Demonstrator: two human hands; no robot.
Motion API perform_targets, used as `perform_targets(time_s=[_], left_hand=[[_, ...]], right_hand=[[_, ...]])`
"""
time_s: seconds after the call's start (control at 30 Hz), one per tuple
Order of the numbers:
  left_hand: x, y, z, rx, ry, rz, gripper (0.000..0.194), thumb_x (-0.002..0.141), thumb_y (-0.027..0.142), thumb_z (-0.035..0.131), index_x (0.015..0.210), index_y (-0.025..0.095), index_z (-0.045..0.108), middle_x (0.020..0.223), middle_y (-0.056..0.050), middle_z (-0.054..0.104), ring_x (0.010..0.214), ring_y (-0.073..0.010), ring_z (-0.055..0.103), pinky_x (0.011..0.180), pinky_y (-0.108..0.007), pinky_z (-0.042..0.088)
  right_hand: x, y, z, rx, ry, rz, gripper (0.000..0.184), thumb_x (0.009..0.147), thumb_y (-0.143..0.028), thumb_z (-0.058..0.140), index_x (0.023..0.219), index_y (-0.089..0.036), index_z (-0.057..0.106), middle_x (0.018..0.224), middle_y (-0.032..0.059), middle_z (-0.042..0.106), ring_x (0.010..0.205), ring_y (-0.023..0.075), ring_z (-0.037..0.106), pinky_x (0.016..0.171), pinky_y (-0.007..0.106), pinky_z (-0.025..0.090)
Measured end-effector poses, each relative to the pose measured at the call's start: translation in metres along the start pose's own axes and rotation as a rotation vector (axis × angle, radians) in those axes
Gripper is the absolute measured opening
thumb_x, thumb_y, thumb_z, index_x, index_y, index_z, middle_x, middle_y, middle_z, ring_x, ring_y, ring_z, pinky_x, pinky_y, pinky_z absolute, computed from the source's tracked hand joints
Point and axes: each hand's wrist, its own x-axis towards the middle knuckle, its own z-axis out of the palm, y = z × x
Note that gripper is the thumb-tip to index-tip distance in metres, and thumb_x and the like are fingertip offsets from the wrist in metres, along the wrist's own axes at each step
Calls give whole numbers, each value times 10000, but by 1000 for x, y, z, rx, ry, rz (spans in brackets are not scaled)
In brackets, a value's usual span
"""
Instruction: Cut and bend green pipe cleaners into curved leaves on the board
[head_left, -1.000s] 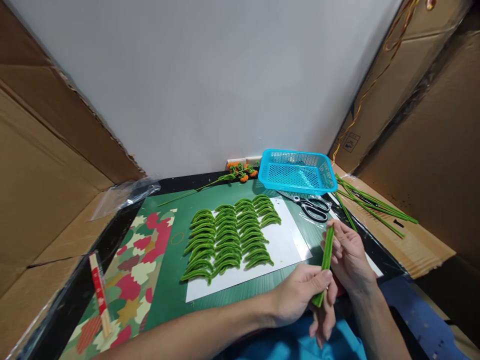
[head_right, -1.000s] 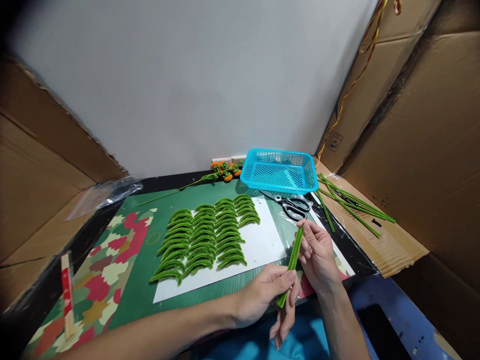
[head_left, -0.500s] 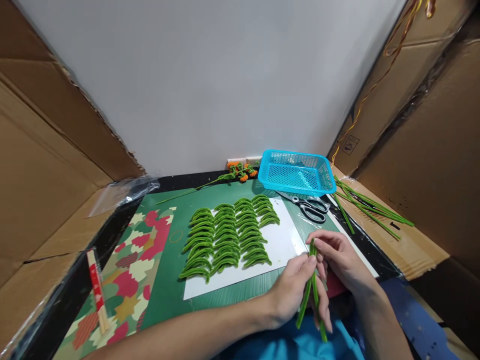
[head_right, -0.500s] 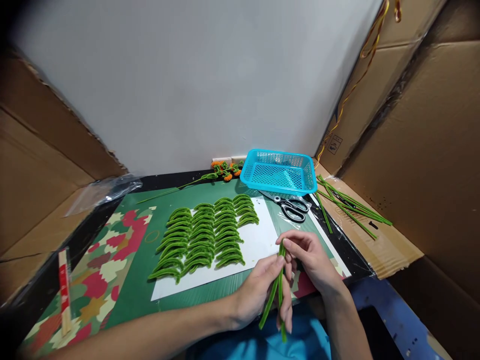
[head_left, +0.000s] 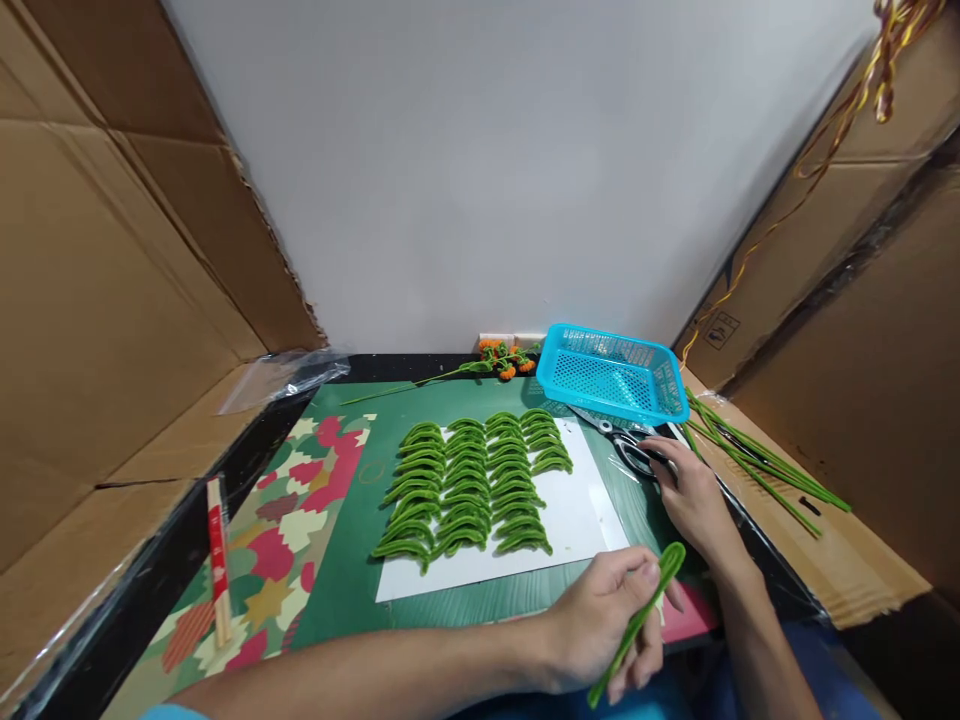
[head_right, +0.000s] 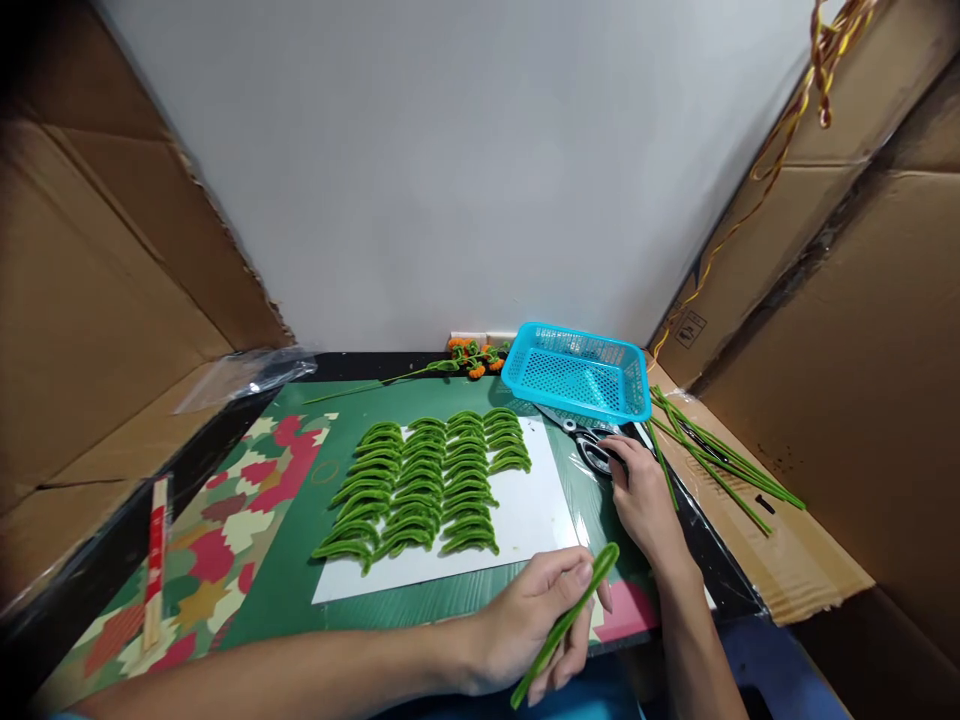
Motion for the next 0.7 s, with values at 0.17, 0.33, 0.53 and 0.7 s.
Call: perform_targets(time_s=[0.17, 0.33, 0.53, 0.7], left_hand=[[1, 0, 0, 19, 27, -18, 655, 872, 861, 528, 1034, 229, 479, 519, 90, 553, 258, -83, 375, 266, -173, 309], [-1, 5, 2, 40, 58, -20, 639, 873, 848, 511, 1025, 230, 462, 505, 94, 529, 290, -78, 376, 305, -161, 274], [0, 1, 4, 26, 107, -22, 607, 880, 837, 506, 985, 246, 414, 503, 112, 501, 316, -78, 381, 326, -160, 285], [1, -4, 5, 0, 124, 7, 620, 872, 853, 509, 965, 247, 418, 481, 112, 482, 306, -79, 361, 306, -154, 302]], right_hand=[[-3, 10, 4, -127, -83, -21, 377, 984, -325, 469, 1276, -206, 676, 1226, 149, 727, 1138, 322, 687, 1016, 512, 521], [-17, 7, -9, -274, -169, 33, 409, 919, -356, 548, 1310, -271, 634, 1056, 67, 714, 976, 299, 706, 836, 429, 523], [-24, -9, -22, -331, -208, 100, 510, 818, -313, 644, 1322, -254, 602, 861, -2, 704, 726, 239, 682, 659, 332, 458], [-33, -18, -20, -220, -7, 119, 561, 792, -357, 722, 1337, -278, 610, 919, 22, 746, 833, 282, 735, 736, 382, 539]])
